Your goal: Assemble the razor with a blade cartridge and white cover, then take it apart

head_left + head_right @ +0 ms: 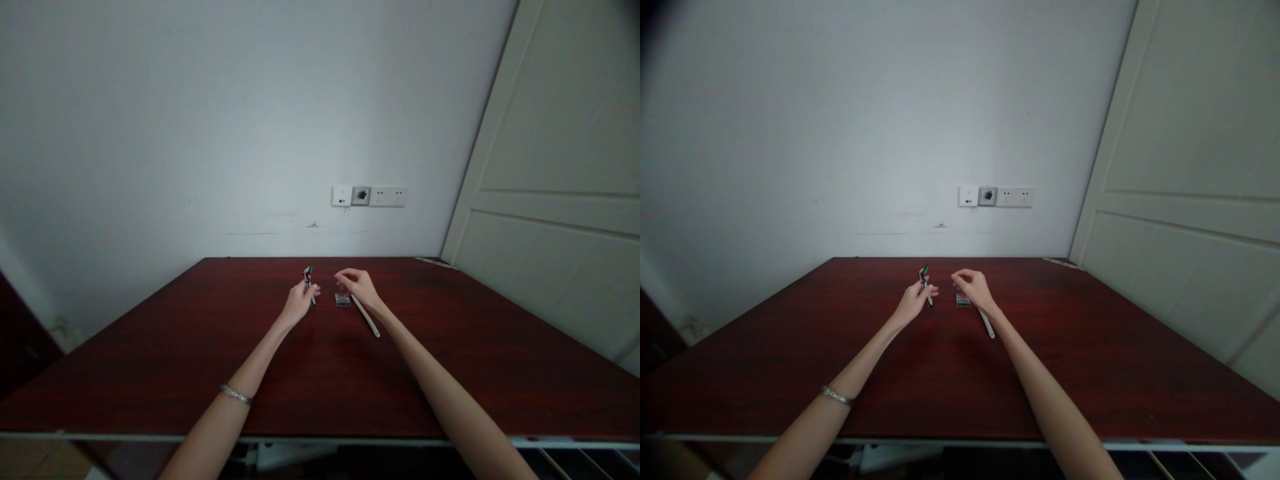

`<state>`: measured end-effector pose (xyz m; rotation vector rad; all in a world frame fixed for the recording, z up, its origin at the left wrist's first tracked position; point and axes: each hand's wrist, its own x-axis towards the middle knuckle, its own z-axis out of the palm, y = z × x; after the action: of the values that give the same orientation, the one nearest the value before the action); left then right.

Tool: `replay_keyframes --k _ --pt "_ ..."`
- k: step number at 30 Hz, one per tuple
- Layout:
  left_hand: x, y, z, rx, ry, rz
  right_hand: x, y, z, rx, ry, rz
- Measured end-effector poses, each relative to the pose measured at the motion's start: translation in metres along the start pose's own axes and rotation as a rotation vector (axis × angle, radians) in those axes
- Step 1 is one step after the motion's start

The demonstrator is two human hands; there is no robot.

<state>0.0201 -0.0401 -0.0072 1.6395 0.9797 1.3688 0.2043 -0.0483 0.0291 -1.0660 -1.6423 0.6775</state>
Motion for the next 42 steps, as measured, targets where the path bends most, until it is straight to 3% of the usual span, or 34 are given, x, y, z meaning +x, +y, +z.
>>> replay_keyframes --k 6,12,22,27,29,35,42 --pt "0.004 0.009 -0.013 -0.126 0.017 -0.154 -0.017 -0.009 0.021 -0.519 -0.233 -0.150" --pt "-0.002 0.017 -0.011 -0.228 -0.052 -0.295 -0.034 -0.021 0.042 -0.860 -0.315 -0.180" --pt "-0.005 0.013 -0.010 -0.343 -0.087 -0.382 -0.039 -0.022 0.056 -0.898 -0.387 -0.169" --pt "-0.006 0.014 -0.012 -0.227 -0.153 -0.348 -0.036 -0.015 0.058 -0.849 -0.332 -0.172" --pt "-0.003 0.014 -0.017 -0.155 -0.113 -0.327 -0.034 -0.011 0.058 -0.843 -0.297 -0.139" --pt "0.008 0.015 -0.043 -0.121 0.189 -0.276 -0.028 0.001 0.052 -0.849 -0.313 0.057" --pt "0.013 0.013 -0.056 -0.111 0.384 -0.193 -0.028 0.011 0.052 -0.866 -0.380 0.081"
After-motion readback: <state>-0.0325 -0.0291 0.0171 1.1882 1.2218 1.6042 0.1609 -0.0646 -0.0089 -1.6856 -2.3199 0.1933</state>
